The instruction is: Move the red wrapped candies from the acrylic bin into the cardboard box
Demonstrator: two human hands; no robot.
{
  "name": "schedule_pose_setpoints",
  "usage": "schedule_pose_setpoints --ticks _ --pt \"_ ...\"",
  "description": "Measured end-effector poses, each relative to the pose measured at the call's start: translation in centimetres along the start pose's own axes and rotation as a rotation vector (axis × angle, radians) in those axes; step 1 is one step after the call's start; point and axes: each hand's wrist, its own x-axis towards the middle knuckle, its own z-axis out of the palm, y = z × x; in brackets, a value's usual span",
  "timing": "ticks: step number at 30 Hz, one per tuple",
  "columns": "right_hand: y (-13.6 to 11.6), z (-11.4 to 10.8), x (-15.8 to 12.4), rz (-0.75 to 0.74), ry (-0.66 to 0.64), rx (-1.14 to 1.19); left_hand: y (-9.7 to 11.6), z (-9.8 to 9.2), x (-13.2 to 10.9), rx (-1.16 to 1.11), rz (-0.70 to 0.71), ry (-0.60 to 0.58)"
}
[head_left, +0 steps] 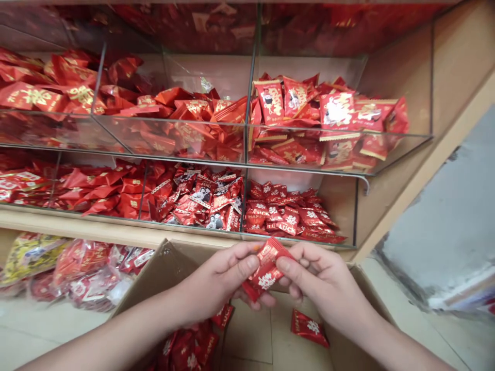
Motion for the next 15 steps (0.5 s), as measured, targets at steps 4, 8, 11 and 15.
schedule_pose_setpoints --ticks 4,8,11,15 --pt "0.4 -0.2 0.3 -0.134 -0.008 0.043 -0.2 0.2 0.2 -0.148 -0.016 0.061" --pt "0.7 0.1 0.3 -0.293 -0.008 -0.017 -0.2 0.6 0.1 -0.314 -0.155 0.092" --pt "0.5 0.1 0.4 -0.309 -0.007 -0.092 -0.6 0.9 0.1 -0.382 -0.235 0.051" --pt "0.3 -0.5 0.7 -0.196 0.047 -0.134 -1.5 0.6 0.3 -0.139 -0.287 0.127"
